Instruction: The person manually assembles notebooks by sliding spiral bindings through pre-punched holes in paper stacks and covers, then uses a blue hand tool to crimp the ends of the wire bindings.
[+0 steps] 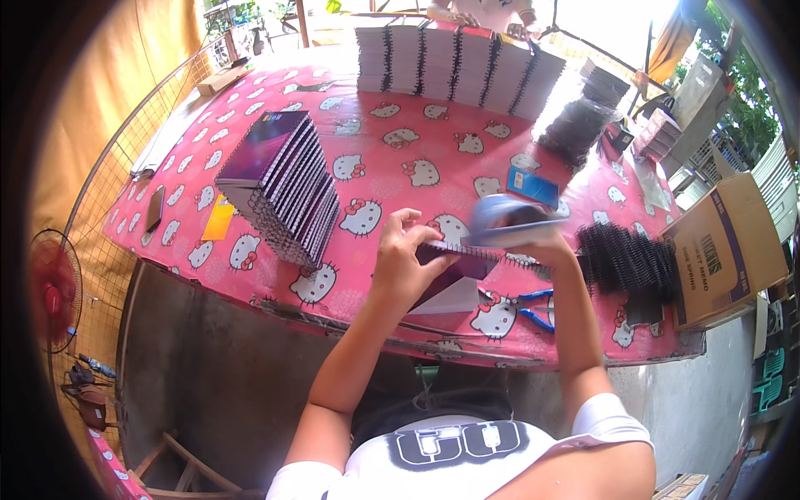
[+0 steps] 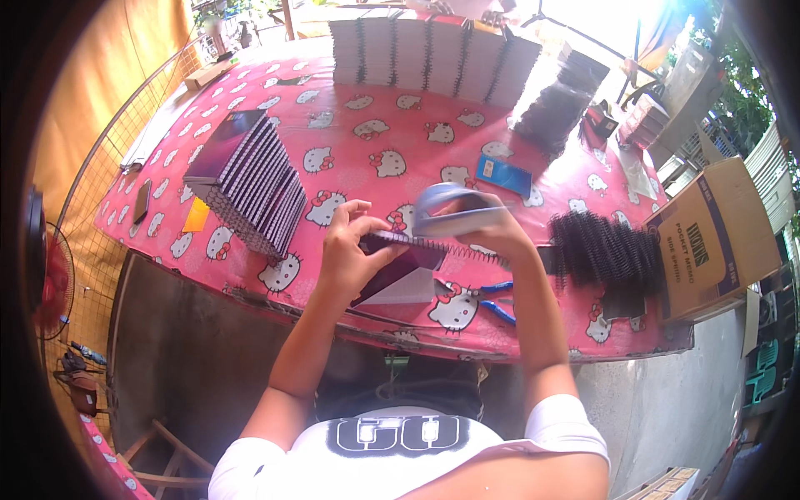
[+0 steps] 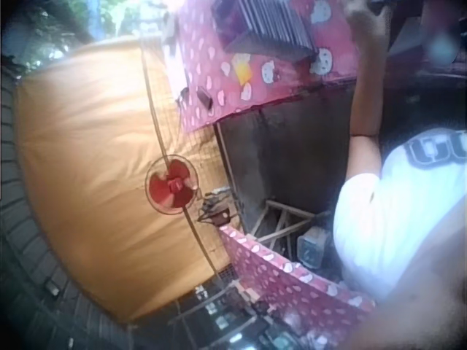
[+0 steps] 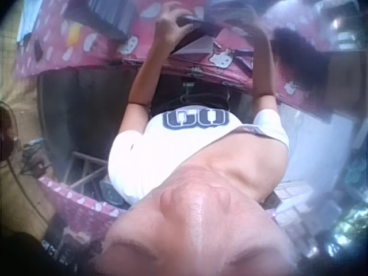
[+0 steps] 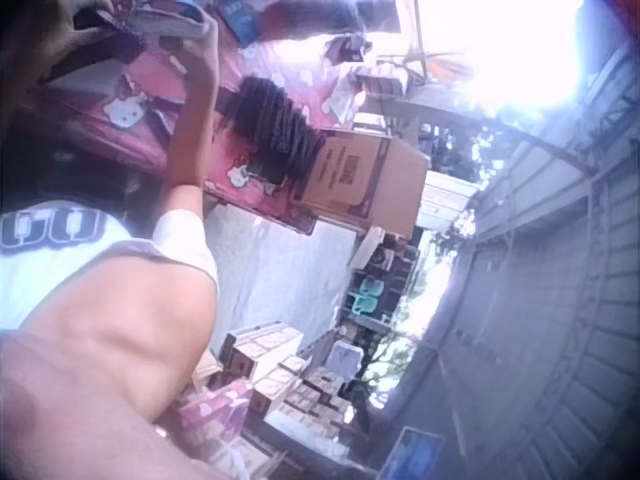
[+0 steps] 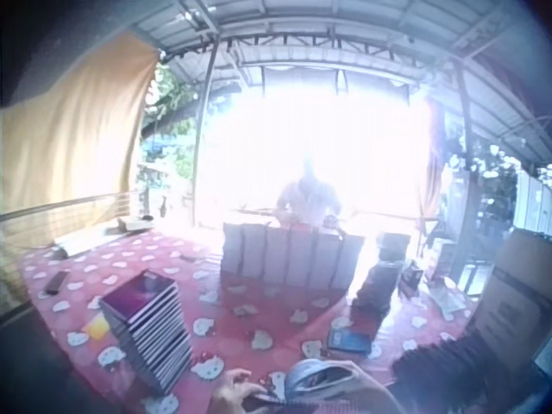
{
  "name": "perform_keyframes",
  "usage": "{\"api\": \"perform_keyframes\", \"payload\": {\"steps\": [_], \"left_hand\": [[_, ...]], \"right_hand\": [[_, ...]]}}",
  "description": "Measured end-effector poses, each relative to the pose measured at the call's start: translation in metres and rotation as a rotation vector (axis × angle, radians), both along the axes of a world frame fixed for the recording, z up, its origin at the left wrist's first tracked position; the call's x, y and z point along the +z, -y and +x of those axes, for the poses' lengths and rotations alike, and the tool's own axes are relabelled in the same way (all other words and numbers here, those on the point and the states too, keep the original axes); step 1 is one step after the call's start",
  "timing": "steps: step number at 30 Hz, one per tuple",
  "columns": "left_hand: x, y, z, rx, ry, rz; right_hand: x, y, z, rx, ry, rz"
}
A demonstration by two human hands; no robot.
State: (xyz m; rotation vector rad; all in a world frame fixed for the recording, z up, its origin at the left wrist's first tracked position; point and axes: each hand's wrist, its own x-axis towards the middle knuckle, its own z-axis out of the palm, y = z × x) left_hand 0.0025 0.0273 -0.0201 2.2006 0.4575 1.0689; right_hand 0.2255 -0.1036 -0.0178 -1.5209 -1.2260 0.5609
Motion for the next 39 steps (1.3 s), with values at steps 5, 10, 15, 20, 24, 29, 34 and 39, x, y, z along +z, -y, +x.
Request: {"api": "perform_keyframes", "payload": {"steps": [5, 10, 15, 20, 24, 29, 34, 39], "left_hand": [[-0.01, -0.005, -0.01, -0.097, 0.155, -0.505], [-0.026, -0.006, -0.018, -0.233, 0.365, -0.785], [-0.023, -0.011, -0.02, -0.25, 0.378, -0.965], [-0.025, -0.02, -0.014, -0.416, 0.342, -0.991], [-0.017, -0.025, -0.023, -0.469, 0.406, -0.898], [0.022, 0.027, -0.046, -0.17, 0.421, 0.063], [-0.033, 0.038, -0.043, -0.189, 0.046, 0.215], [-0.039, 0.041, -0.037, -0.083, 0.238, 0.091]], "right_hand": [[0.016, -0.012, -0.018, 0.046, -0.161, -0.006], [0.014, -0.025, -0.019, 0.096, -0.158, -0.003], [0.009, -0.036, -0.025, -0.364, 0.819, -0.506], [-0.044, 0.024, 0.013, -0.594, 1.04, -0.33], [-0.006, 0.08, -0.025, -0.363, 0.774, -0.406], [-0.04, 0.143, -0.075, -0.305, 0.77, -0.474], [-0.06, 0.148, -0.083, -0.482, 0.783, -0.47], [-0.008, 0.103, -0.137, -0.264, 0.315, -0.08]]}}
